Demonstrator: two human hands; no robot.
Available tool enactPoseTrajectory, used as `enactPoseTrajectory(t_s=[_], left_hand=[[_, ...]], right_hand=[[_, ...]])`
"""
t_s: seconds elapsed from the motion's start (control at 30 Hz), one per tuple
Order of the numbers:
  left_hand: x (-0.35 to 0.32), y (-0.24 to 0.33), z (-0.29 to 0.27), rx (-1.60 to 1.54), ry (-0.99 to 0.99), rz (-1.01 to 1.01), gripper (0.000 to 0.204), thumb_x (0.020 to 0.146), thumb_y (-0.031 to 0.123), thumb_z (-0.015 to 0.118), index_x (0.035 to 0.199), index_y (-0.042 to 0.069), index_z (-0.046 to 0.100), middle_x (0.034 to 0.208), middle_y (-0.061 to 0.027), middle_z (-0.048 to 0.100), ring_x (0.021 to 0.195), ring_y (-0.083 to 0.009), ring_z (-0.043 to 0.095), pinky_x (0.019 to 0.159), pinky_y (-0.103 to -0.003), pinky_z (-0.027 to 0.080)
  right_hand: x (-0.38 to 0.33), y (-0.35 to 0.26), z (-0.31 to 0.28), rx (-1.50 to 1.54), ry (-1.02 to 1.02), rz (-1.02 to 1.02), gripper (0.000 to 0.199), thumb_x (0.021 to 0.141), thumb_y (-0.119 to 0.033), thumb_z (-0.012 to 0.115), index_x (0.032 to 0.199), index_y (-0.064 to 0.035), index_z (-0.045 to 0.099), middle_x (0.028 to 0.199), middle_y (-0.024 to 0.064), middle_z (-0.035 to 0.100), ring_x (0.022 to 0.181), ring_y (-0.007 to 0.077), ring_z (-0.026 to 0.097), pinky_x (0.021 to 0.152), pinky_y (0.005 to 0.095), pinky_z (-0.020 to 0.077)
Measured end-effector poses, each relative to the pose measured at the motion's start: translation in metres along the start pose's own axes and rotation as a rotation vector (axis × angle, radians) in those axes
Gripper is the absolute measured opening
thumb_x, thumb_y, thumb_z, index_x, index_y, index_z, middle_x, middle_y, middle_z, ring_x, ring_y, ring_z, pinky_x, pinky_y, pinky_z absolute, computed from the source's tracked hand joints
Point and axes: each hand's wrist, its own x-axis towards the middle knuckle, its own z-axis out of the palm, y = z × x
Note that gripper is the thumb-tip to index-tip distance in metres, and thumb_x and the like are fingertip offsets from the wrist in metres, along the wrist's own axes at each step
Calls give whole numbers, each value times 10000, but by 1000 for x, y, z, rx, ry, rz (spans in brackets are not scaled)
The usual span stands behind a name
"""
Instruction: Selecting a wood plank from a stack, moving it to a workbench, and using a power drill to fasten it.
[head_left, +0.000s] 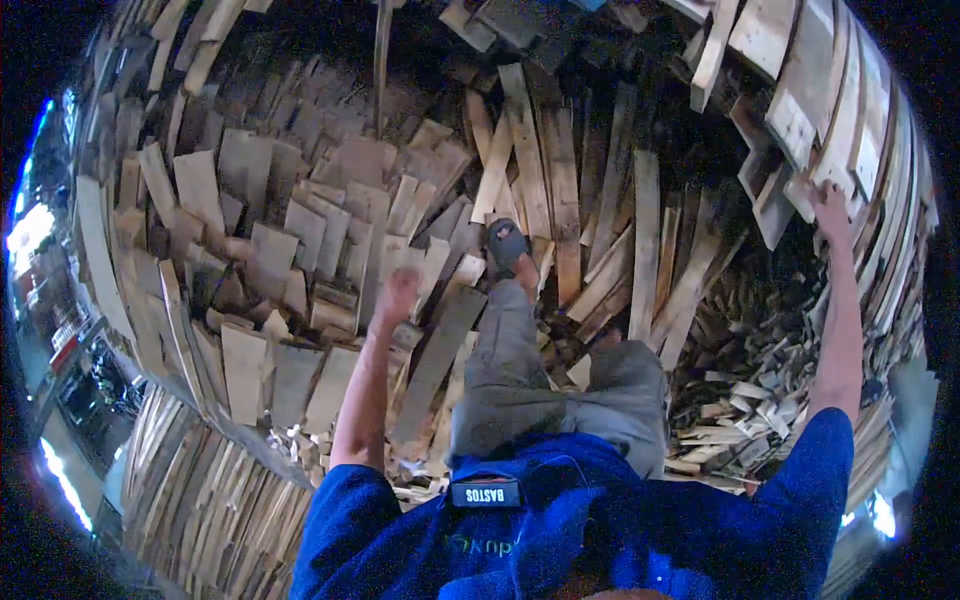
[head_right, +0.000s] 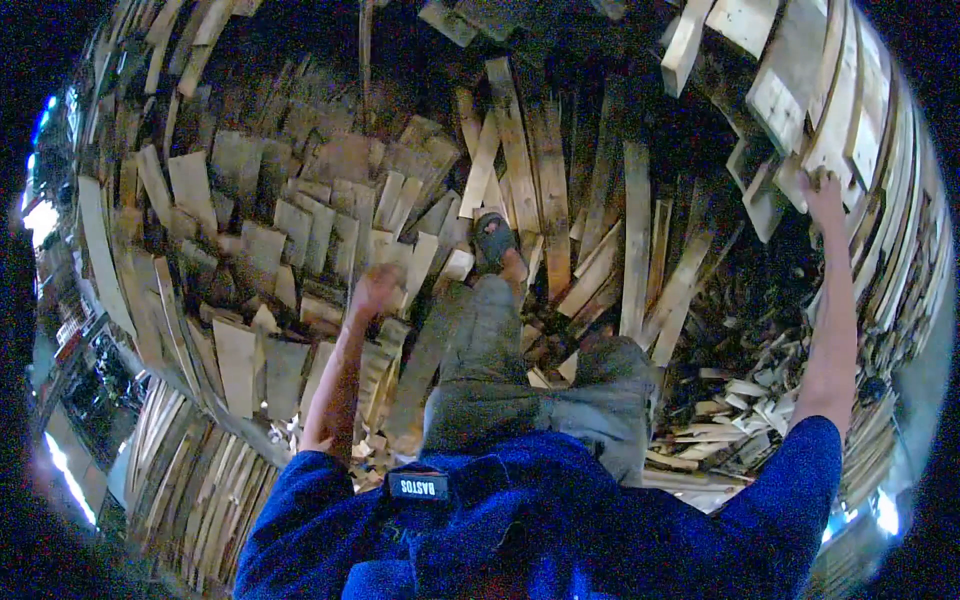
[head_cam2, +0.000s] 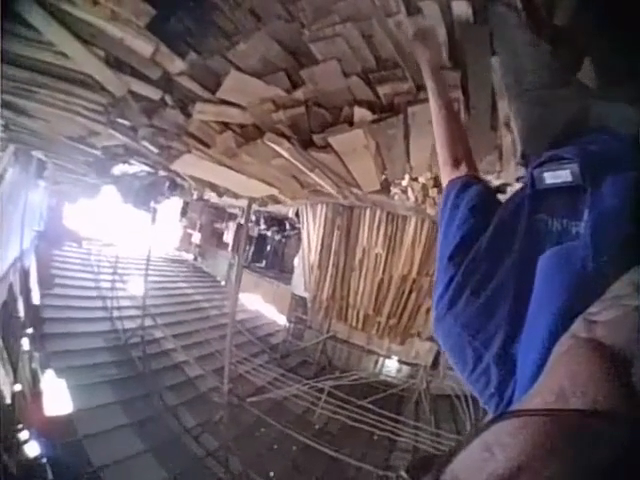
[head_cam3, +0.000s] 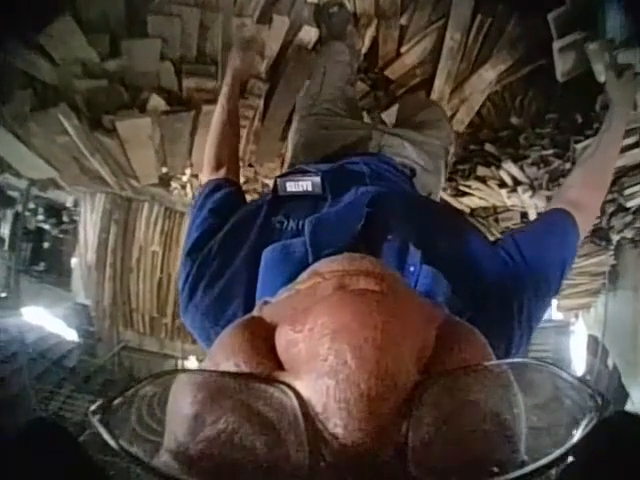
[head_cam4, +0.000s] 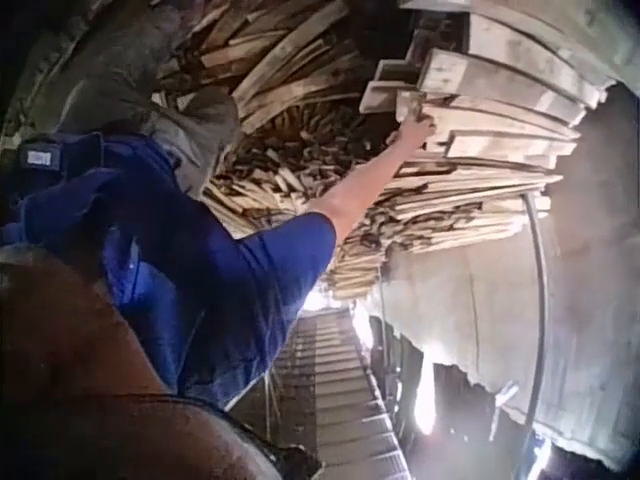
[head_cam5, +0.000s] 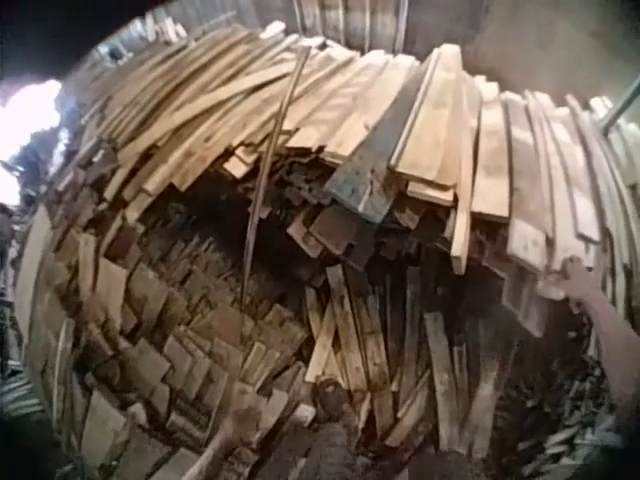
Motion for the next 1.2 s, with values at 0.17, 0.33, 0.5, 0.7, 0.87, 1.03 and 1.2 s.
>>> enactPoseTrajectory(t_s=[0.17, 0.33, 0.5, 0.7, 0.87, 1.03, 1.2], left_hand=[[-18, 40, 39, -275, -181, -417, 309, 937, 346, 657, 1044, 56, 672, 771, -47, 637, 719, -147, 591, 649, -331, 473], [-79, 77, 9, -214, -341, -690, 291, 933, 331, 688, 983, 45, 682, 790, -33, 635, 727, -105, 574, 624, -304, 470], [-110, 75, 3, -670, -317, -897, 348, 938, 339, 689, 1009, -2, 689, 850, -13, 655, 759, -122, 590, 649, -289, 490], [-71, 107, 7, -633, -228, -1030, 387, 948, 350, 673, 1105, -4, 672, 843, -19, 656, 749, -120, 590, 659, -292, 493], [-8, 206, -13, -180, -189, -682, 468, 945, 420, 637, 1129, -9, 675, 913, -102, 703, 820, -168, 639, 732, -330, 514], [2, 211, -40, -327, -41, -596, 446, 937, 418, 612, 1151, 34, 693, 972, -169, 727, 910, -239, 688, 815, -371, 524], [21, 222, -77, -96, -60, -663, 454, 935, 373, 625, 1210, 13, 664, 920, -112, 726, 825, -207, 691, 756, -340, 544]], right_hand=[[11, 87, -10, -312, 204, -445, 462, 971, -463, 534, 1011, -2, 529, 1006, 250, 554, 1011, 437, 497, 878, 523, 403], [7, 10, -10, 12, -115, -66, 685, 937, -622, 498, 1164, 22, 557, 1172, 332, 532, 1160, 495, 472, 999, 555, 371], [13, -6, -25, -38, -156, 3, 865, 932, -666, 473, 1452, 22, 409, 1472, 364, 352, 1392, 506, 311, 1159, 509, 279], [19, 39, -4, -130, 41, -255, 709, 931, -570, 536, 1266, 54, 517, 1251, 337, 510, 1190, 504, 466, 1036, 541, 377], [9, 41, 12, 6, 171, -209, 572, 936, -484, 555, 1156, 44, 552, 1143, 317, 543, 1106, 489, 493, 974, 546, 396], [32, 32, 22, 40, 274, -144, 495, 912, -418, 632, 1093, 42, 605, 1168, 328, 542, 1122, 491, 497, 1071, 535, 359], [4, 22, 15, 239, 264, -47, 454, 890, -319, 659, 1110, 69, 572, 1256, 342, 490, 1187, 492, 460, 1044, 515, 382]])
